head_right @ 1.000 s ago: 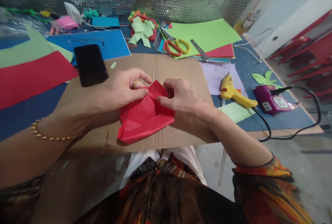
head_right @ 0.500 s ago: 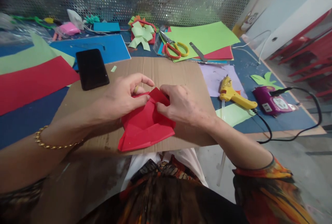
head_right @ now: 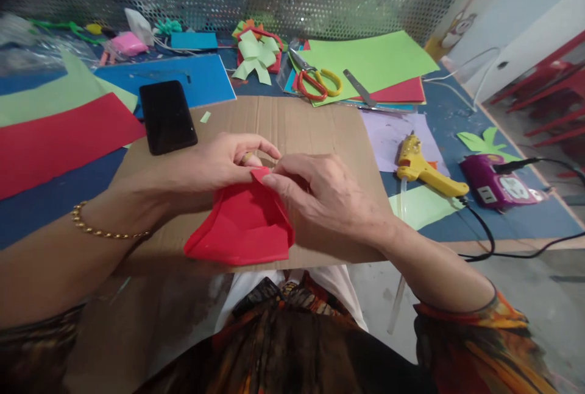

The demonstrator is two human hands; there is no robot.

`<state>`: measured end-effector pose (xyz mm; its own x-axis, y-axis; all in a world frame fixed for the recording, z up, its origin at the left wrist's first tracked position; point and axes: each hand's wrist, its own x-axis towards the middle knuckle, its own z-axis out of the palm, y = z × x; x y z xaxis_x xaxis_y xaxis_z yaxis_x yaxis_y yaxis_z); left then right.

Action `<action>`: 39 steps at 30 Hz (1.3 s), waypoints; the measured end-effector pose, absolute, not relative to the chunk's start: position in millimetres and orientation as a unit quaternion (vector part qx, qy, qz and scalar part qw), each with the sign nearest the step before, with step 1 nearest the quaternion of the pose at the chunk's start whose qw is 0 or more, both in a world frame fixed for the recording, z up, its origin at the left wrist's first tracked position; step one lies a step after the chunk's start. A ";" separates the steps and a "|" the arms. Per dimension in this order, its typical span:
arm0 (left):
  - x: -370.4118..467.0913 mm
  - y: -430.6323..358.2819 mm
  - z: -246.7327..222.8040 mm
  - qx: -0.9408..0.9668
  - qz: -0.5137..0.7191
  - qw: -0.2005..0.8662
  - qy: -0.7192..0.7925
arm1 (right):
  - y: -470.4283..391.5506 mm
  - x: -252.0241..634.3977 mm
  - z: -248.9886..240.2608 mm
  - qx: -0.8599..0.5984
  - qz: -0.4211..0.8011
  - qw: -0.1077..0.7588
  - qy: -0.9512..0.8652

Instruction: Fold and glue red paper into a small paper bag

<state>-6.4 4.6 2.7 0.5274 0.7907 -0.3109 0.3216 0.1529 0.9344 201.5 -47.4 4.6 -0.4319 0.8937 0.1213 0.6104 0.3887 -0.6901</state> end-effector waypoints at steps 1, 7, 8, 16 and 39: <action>-7.1 5.4 2.3 0.636 0.186 0.608 0.439 | -45.3 201.1 2.7 -0.479 0.290 0.244 -0.792; -9.2 4.5 2.6 0.663 0.174 0.608 0.400 | -33.8 197.6 -4.1 -0.529 0.304 0.223 -0.760; -9.3 3.3 3.5 0.654 0.171 0.621 0.396 | -32.9 197.7 -3.7 -0.524 0.317 0.222 -0.759; -7.9 -1.7 12.2 0.615 0.159 0.658 0.405 | -30.0 201.0 -7.7 -0.474 0.459 0.229 -0.716; -9.6 1.2 12.5 0.570 0.166 0.700 0.397 | -33.6 209.3 -11.7 -0.358 0.634 0.250 -0.638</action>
